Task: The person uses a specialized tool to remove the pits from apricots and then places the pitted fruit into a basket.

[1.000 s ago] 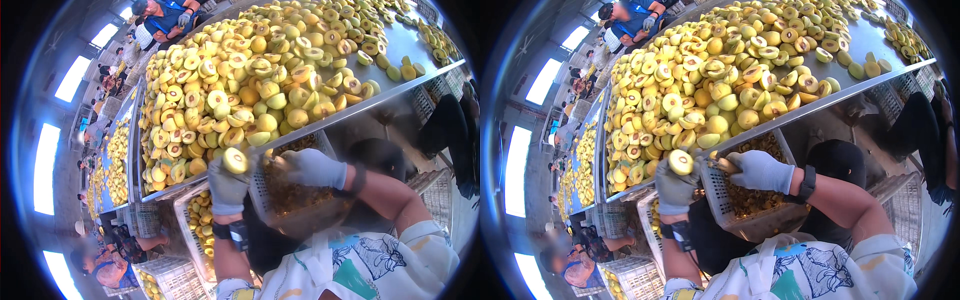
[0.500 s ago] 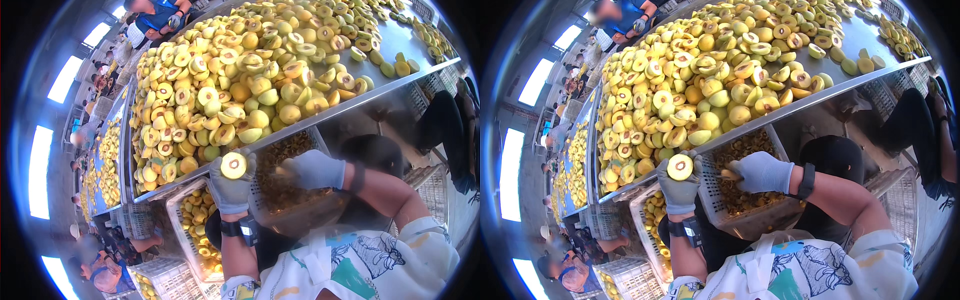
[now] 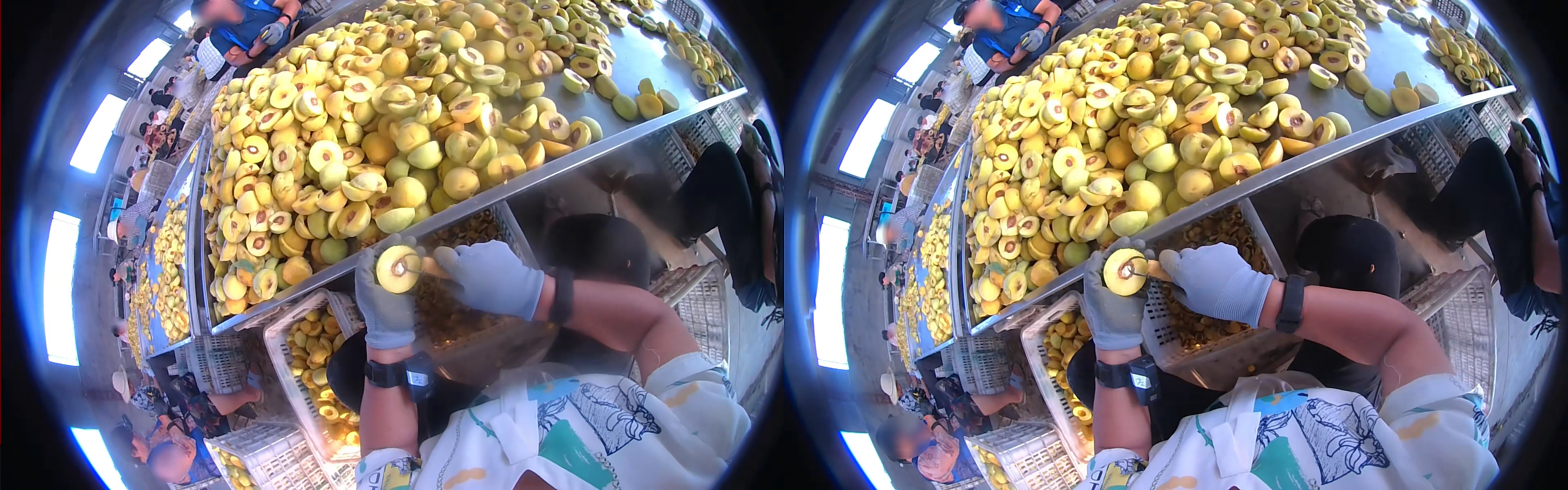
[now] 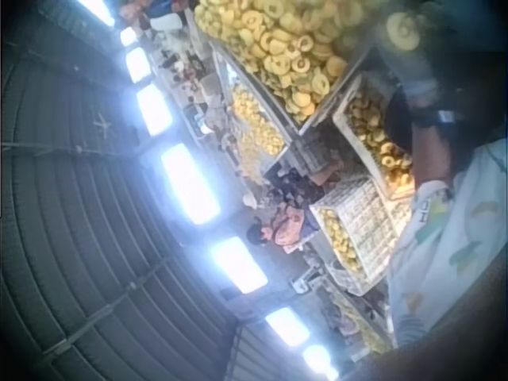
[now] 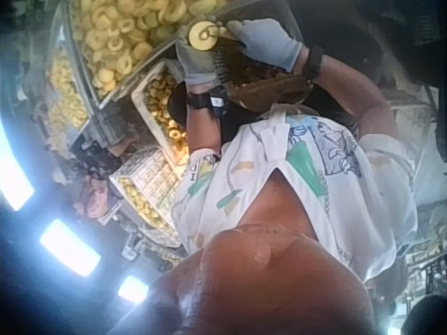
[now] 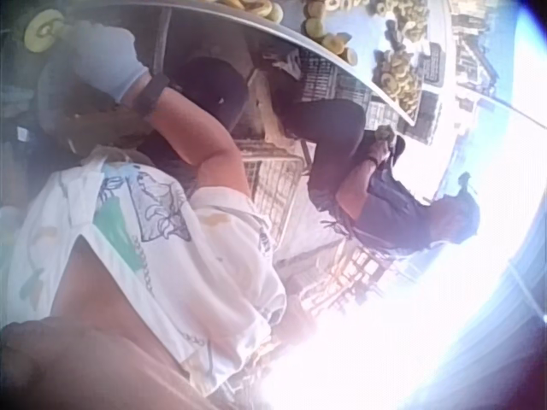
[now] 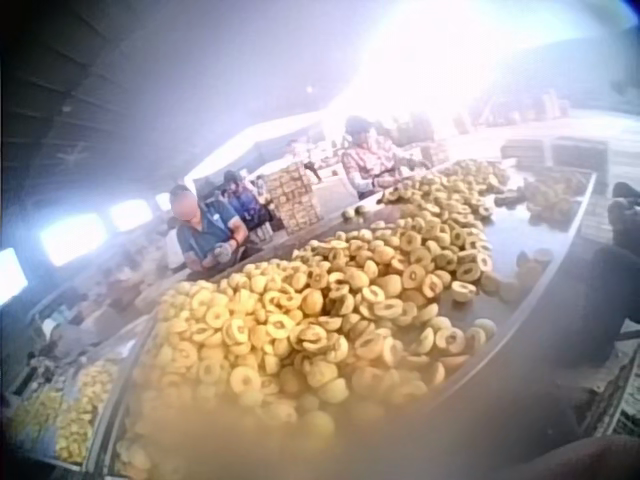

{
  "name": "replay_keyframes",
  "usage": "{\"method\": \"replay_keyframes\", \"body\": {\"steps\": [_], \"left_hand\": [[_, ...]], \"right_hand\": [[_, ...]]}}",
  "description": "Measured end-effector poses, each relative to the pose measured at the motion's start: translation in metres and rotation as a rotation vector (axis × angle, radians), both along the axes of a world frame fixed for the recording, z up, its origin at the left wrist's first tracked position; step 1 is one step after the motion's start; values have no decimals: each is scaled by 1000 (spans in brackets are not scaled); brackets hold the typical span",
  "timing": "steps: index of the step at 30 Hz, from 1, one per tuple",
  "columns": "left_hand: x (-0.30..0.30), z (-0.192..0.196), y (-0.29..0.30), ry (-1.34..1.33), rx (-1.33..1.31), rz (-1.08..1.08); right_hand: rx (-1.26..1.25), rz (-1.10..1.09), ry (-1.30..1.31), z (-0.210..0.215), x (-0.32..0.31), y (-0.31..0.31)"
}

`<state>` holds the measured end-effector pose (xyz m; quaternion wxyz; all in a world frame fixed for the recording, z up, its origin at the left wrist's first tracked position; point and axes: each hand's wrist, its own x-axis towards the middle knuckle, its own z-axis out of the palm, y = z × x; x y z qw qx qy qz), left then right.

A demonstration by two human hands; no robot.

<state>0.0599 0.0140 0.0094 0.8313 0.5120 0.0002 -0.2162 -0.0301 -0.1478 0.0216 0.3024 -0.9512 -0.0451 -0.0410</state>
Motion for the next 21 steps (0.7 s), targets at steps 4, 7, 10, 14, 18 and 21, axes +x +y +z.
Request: {"method": "replay_keyframes", "body": {"steps": [4,7,10,14,18,21], "left_hand": [[-2,-4,-2,12,-38,-38],[-6,-5,-6,-30,-28,7],[-10,-7,-11,-9,-30,87],[-15,-3,-15,-35,-11,148],[-15,-2,-15,-37,-7,227],[-15,-3,-19,-84,37,238]], "right_hand": [[-22,-12,-71,-8,0,6],[-88,-36,-82,-15,2,11],[-105,-98,-103,-26,4,18],[-123,-98,-103,-30,4,23],[-70,-71,-19,-20,4,33],[91,-54,33,-20,5,34]]}}
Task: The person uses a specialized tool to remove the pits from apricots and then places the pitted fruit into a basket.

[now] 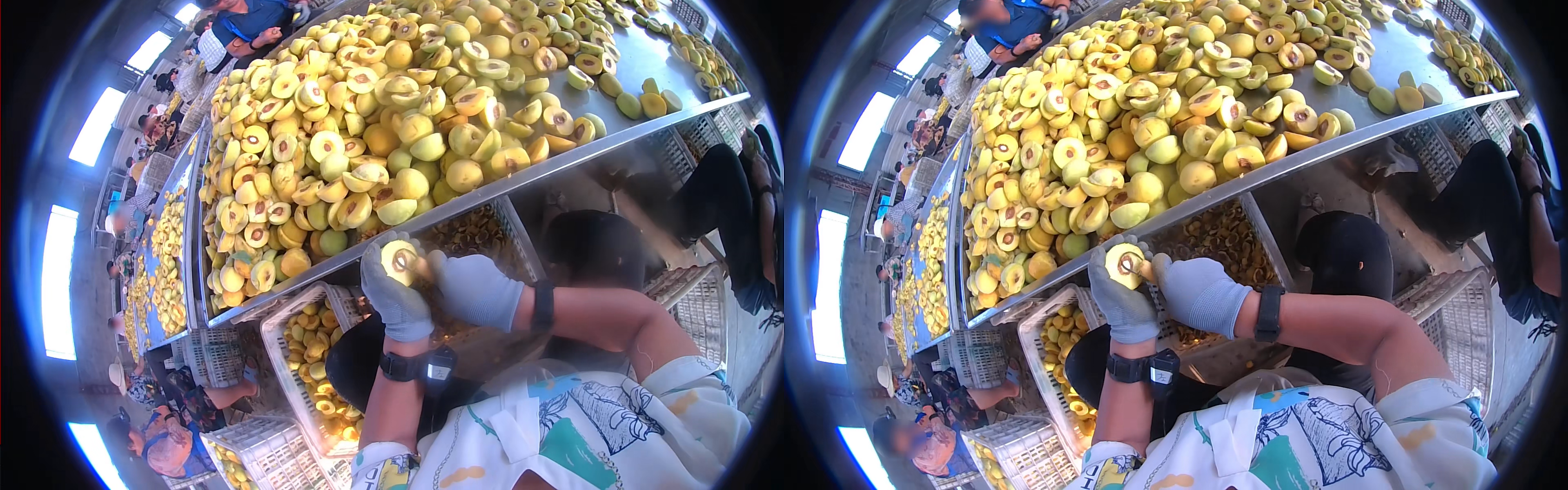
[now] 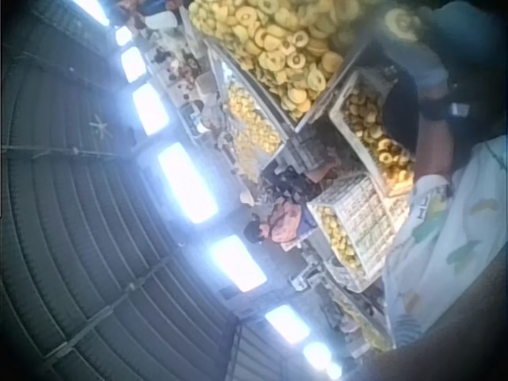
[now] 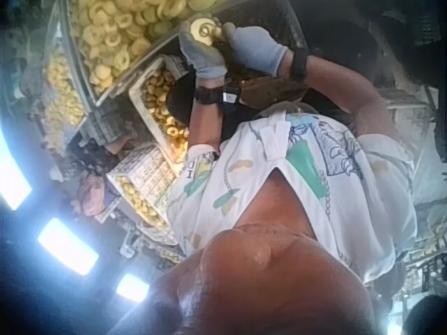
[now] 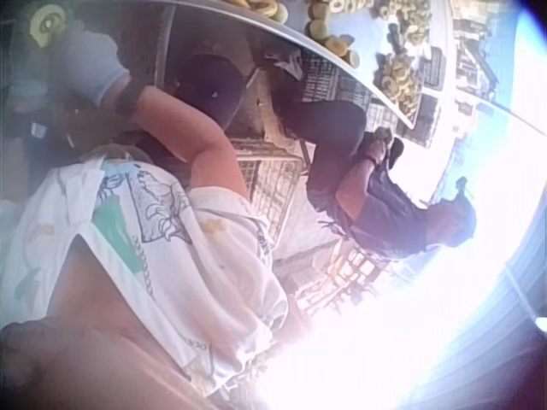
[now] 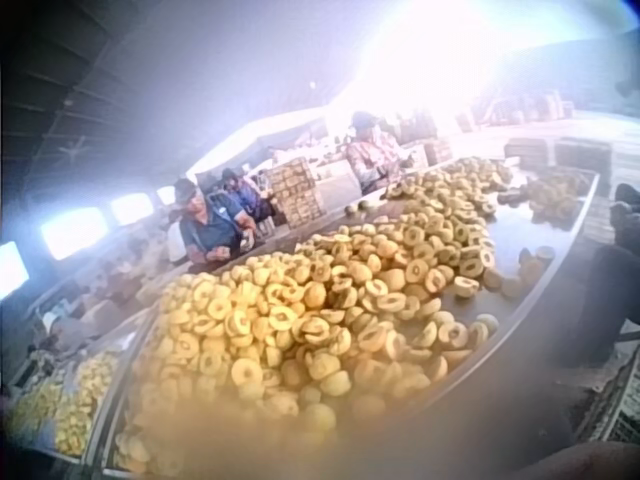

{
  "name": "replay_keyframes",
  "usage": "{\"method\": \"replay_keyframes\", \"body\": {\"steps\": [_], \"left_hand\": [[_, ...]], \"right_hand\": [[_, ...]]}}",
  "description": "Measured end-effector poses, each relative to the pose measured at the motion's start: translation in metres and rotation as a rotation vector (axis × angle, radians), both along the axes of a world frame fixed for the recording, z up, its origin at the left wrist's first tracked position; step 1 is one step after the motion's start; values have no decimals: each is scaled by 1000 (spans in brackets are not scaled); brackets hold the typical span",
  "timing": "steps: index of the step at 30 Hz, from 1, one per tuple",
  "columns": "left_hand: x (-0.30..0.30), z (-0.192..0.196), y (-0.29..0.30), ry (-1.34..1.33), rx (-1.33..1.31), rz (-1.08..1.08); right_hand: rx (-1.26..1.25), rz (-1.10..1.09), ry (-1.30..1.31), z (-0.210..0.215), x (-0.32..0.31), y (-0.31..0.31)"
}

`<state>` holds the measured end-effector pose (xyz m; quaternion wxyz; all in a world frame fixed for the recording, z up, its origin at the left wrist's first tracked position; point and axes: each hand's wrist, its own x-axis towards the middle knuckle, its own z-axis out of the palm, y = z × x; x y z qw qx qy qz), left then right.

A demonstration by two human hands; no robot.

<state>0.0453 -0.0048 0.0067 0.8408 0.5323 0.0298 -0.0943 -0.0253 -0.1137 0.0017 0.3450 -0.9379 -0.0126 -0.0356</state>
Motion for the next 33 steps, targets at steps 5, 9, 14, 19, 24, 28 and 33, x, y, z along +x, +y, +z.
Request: {"method": "replay_keyframes", "body": {"steps": [5,9,14,19,24,28,33], "left_hand": [[1,-10,3,-101,100,64],[1,-11,6,-167,129,87],[-7,-3,1,-251,164,78],[-4,2,5,-268,190,57],[9,16,15,35,-106,-222],[11,18,18,10,84,-211],[26,19,33,-240,338,-562]], "right_hand": [[185,27,13,-2,3,6],[257,52,66,3,6,6],[292,51,112,0,6,4],[394,84,153,6,4,0],[735,152,261,17,5,-9],[734,163,388,28,7,-13],[892,271,576,14,7,-19]]}}
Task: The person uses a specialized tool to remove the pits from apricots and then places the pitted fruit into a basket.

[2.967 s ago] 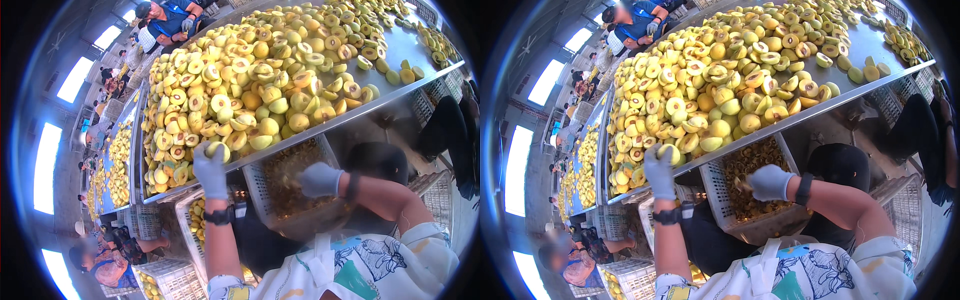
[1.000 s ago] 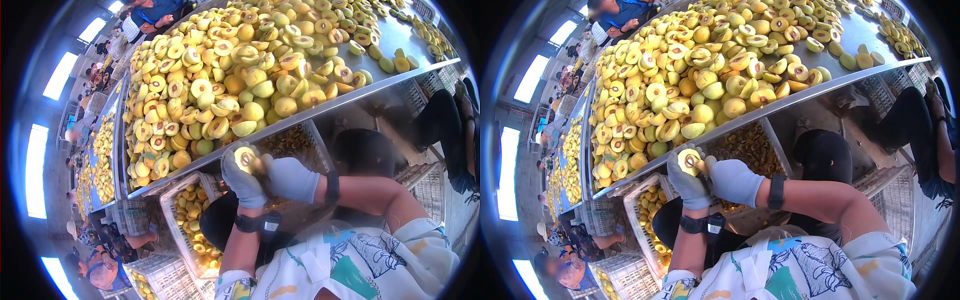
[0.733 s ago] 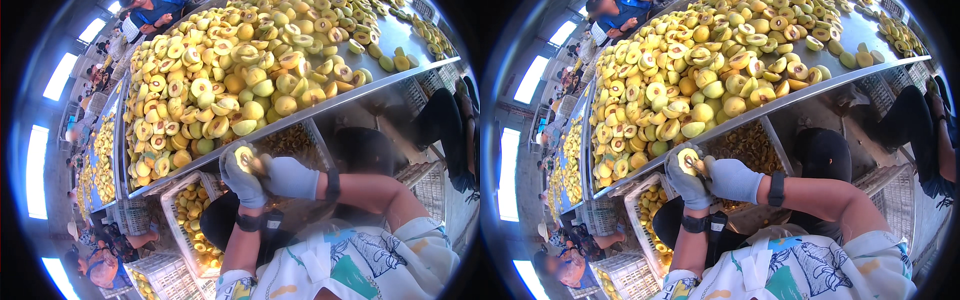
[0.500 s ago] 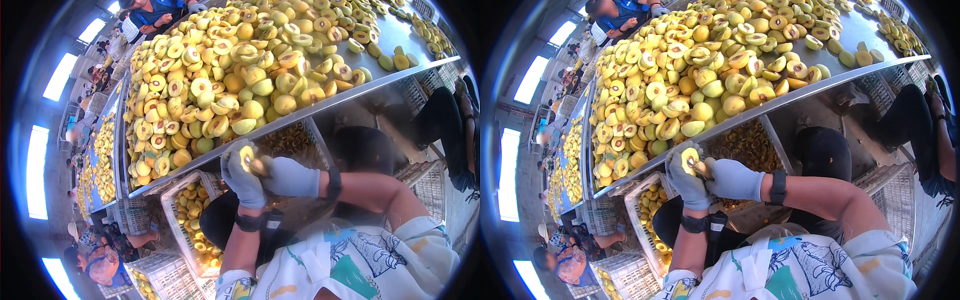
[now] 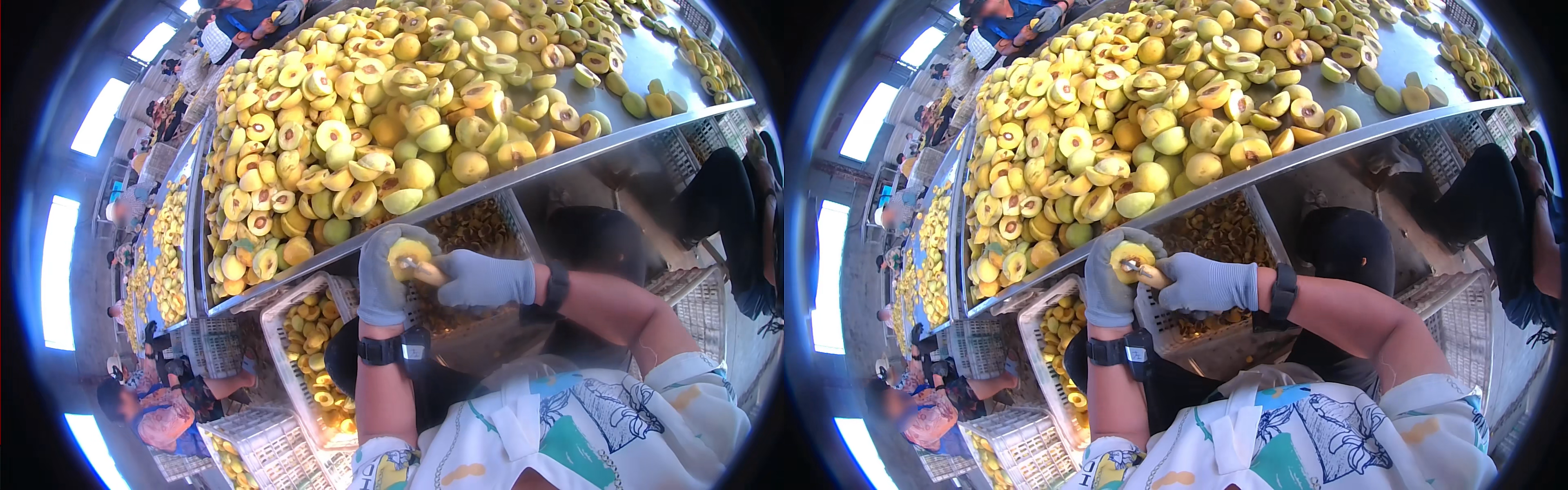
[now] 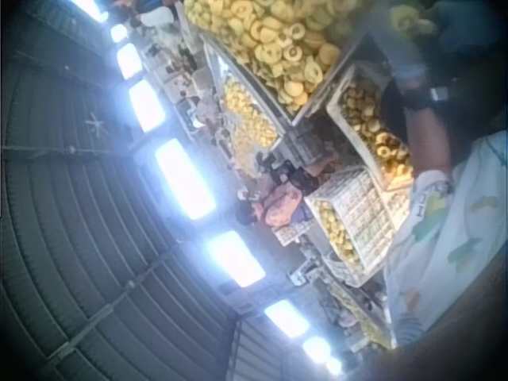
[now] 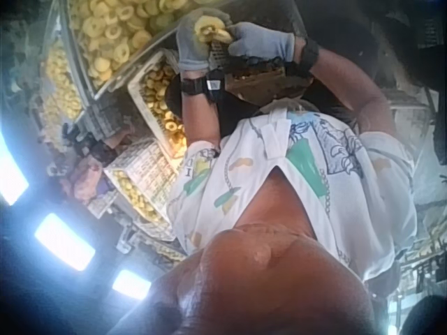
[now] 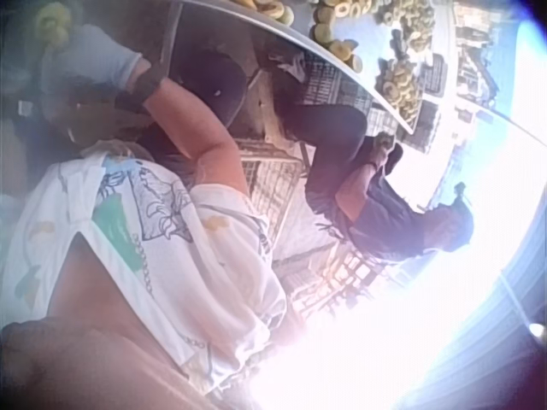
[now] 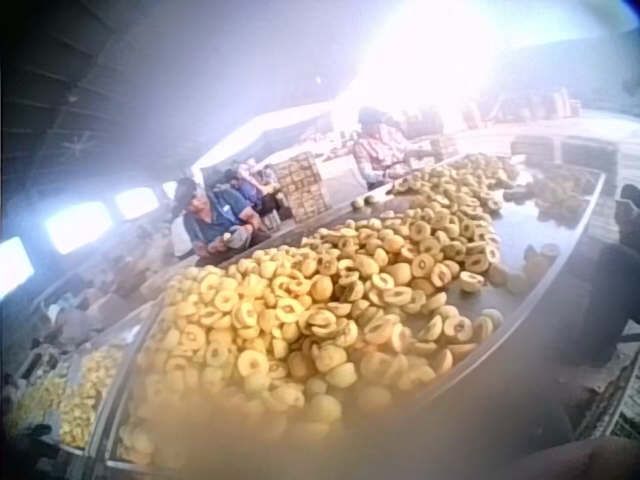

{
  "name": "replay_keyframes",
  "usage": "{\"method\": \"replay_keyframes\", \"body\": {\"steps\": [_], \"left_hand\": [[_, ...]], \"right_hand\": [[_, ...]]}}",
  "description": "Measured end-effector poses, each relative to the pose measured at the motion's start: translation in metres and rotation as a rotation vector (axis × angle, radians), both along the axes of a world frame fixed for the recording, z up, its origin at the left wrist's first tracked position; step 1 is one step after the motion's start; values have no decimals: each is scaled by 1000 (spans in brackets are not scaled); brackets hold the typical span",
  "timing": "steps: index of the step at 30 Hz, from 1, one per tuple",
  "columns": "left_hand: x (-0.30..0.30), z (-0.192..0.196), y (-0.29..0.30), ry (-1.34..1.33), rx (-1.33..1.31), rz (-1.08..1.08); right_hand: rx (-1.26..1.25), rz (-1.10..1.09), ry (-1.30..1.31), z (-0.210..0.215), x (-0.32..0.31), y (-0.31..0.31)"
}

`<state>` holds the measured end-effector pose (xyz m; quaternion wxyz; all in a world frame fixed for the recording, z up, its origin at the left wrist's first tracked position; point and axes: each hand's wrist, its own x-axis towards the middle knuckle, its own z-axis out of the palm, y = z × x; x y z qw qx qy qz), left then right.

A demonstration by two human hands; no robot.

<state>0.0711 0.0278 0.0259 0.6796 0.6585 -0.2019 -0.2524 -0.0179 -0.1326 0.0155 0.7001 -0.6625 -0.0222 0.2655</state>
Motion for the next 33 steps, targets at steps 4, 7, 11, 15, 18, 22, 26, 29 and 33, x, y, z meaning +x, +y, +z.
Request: {"method": "replay_keyframes", "body": {"steps": [4,7,11,15,18,22,26,29,33], "left_hand": [[-11,-7,-23,114,-194,397],[-20,-11,-31,191,-154,514],[-9,-9,-20,94,-48,321],[-7,-10,-16,49,-54,202],[-10,-5,-16,219,-133,211],[-8,7,16,100,-7,401],[-11,35,97,-472,442,460],[-11,34,212,-680,1185,598],[-13,41,176,-865,1001,687]], "right_hand": [[72,-91,71,13,0,-4],[77,-70,48,5,1,-3],[148,-13,132,6,0,-8],[452,69,270,-7,0,-13],[481,116,263,-8,-1,-21],[-61,291,109,5,-3,-28],[-988,400,-280,-31,-20,-33],[-995,444,-235,-30,-24,-27],[-1059,422,-242,-78,-37,-11]]}}
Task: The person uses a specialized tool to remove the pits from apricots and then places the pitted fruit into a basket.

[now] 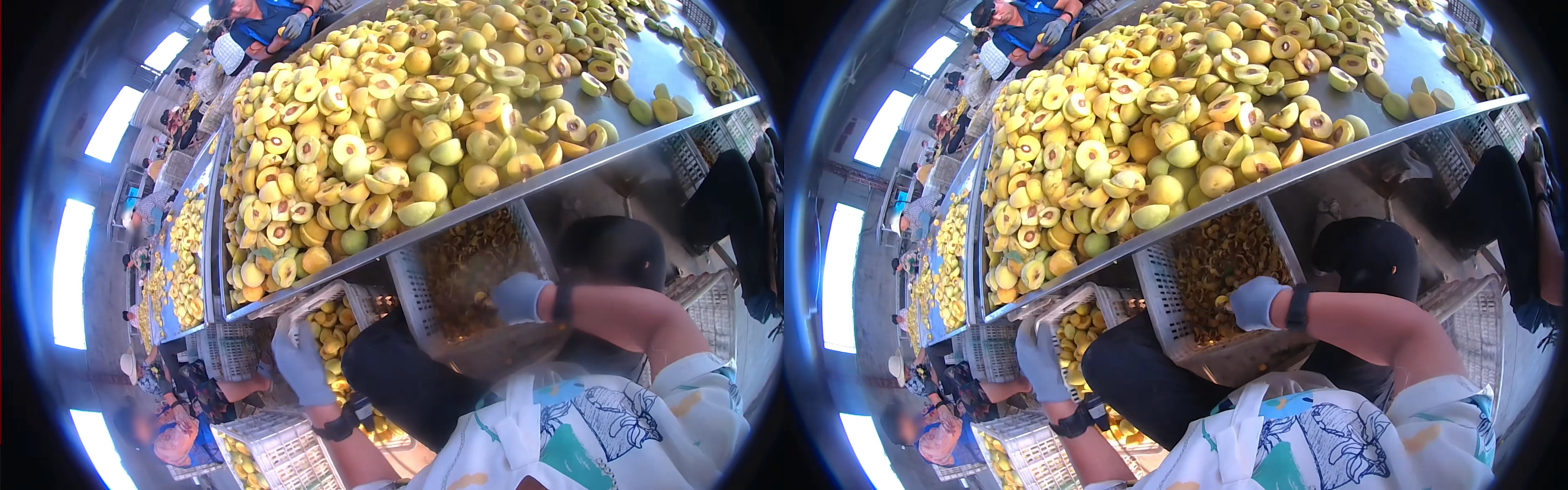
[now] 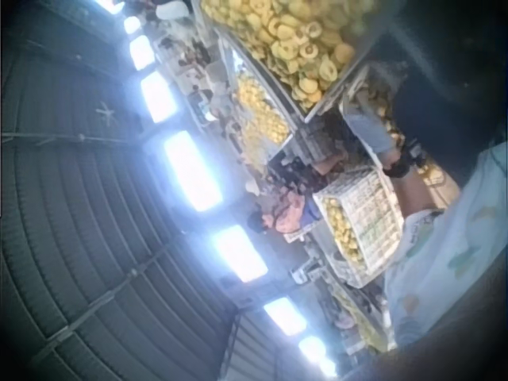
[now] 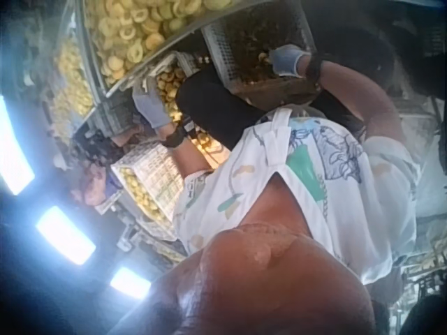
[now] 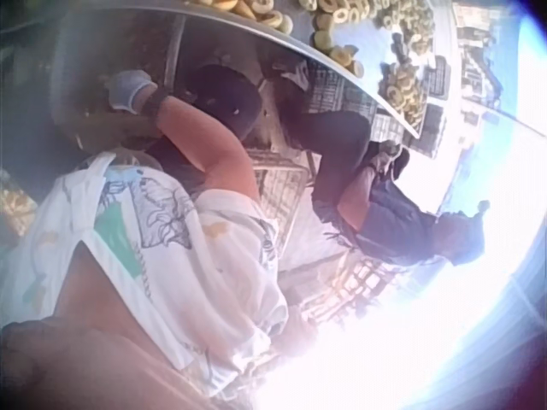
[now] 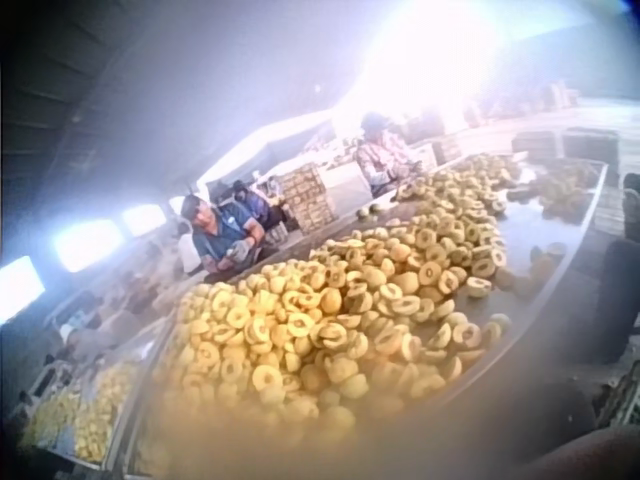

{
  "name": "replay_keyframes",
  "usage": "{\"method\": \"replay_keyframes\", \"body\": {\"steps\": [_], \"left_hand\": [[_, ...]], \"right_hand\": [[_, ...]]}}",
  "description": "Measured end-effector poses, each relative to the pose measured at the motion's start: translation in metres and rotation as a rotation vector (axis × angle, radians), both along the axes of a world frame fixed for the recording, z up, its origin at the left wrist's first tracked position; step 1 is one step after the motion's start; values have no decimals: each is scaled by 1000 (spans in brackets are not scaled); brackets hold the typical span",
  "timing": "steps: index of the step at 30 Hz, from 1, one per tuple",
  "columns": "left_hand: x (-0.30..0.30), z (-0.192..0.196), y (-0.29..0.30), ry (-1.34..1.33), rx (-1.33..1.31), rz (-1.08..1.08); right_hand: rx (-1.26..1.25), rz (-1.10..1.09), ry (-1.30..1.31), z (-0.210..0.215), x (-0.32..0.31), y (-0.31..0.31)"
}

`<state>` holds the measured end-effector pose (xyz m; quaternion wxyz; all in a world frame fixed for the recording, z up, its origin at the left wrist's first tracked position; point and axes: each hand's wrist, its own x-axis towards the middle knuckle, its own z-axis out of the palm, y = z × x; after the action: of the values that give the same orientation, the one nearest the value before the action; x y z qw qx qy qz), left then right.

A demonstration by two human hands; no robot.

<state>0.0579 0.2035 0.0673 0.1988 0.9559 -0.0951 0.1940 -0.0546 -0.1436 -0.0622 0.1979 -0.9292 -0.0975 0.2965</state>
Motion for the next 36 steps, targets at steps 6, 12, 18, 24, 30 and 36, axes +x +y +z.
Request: {"method": "replay_keyframes", "body": {"steps": [6,12,18,24,30,36], "left_hand": [[23,-17,-189,-68,205,-326],[50,-41,-239,206,231,-93],[34,-30,-185,674,-1227,-440],[8,-23,-164,1111,-1755,-585],[8,-56,-166,856,-1585,-386],[-7,-44,-179,546,-1016,-452]], "right_hand": [[-81,403,48,-93,-37,16],[-29,390,42,-41,-21,19],[395,-390,-253,68,26,-43],[1149,-767,-276,88,29,-31],[629,-462,-660,83,25,-9],[570,-468,-620,73,35,0]]}}
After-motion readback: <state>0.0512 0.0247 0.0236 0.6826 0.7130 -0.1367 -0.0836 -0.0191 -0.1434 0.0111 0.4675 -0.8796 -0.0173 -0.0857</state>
